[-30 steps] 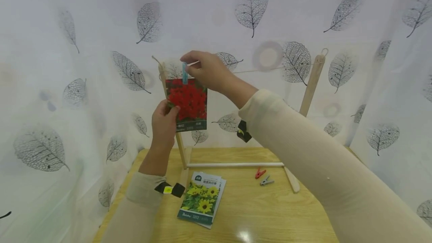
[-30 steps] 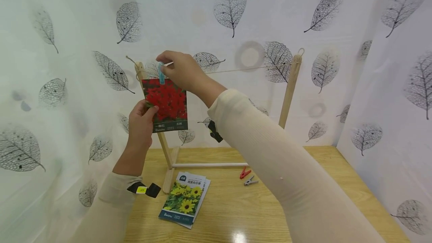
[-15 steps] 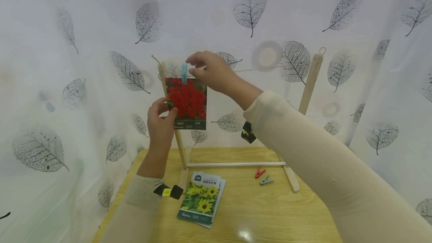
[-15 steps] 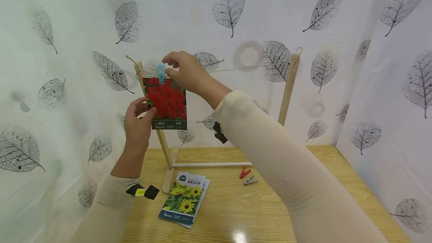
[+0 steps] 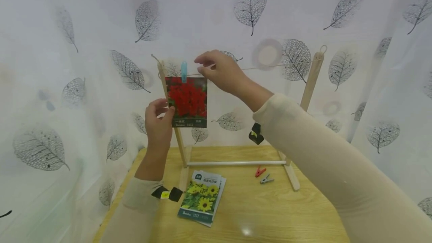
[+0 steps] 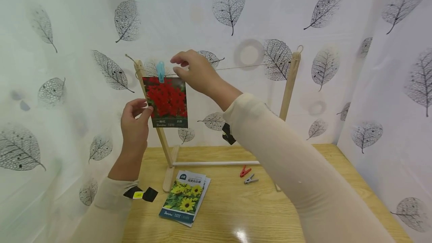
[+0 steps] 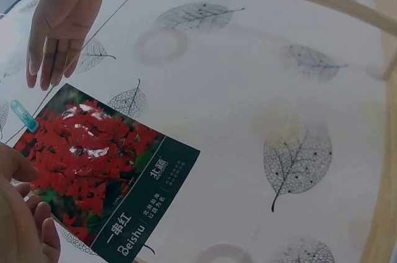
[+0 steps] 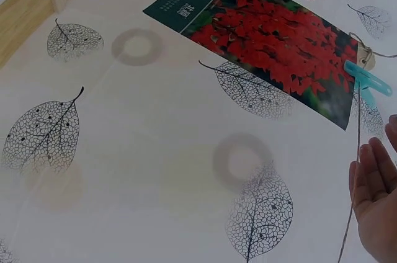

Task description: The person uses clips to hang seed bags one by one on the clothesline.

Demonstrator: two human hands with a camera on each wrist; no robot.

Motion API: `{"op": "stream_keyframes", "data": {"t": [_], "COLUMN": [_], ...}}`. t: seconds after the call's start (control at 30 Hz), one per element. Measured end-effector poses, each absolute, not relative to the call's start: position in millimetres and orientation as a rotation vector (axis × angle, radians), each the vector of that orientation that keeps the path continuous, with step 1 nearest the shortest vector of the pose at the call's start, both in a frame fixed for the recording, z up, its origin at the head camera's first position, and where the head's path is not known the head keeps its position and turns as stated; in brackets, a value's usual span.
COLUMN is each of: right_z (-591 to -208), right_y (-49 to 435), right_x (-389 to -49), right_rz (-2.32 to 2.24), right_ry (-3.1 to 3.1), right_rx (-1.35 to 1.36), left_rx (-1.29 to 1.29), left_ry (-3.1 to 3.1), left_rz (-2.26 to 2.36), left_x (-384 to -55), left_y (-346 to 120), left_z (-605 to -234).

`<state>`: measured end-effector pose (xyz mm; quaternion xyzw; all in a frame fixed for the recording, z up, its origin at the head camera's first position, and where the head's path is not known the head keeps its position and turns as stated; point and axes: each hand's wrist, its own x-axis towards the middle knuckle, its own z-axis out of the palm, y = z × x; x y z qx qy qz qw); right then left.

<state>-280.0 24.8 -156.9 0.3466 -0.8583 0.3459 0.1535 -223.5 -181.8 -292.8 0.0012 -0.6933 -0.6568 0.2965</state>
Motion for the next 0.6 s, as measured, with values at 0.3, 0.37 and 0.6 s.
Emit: {"op": "stream_keyframes", "data": {"t": [0.3,0.37,0.6], "right_z": [-161.9,-163.4,-170.9], "right_y": [37.5,40.9,51.2], "right_x": [-275.1,-273.3,-268.1], "right_rz": [1.033,1.034,1.041], "right_ry": [-2.356,-2.341,-2.334], "right_rx": [0.994,0.993,0.982], "left_rx": [-0.053,-0.073,-0.109], "left_ry": [-1.858,-1.892,-2.001], "left_rz": [-1.741,-1.701,-1.644], "left_x": [-218.9,-218.1,-213.3], "left_y": [-180.1,-179.3,-176.0], "left_z": [-293.9,-294.9,-297.2]}}
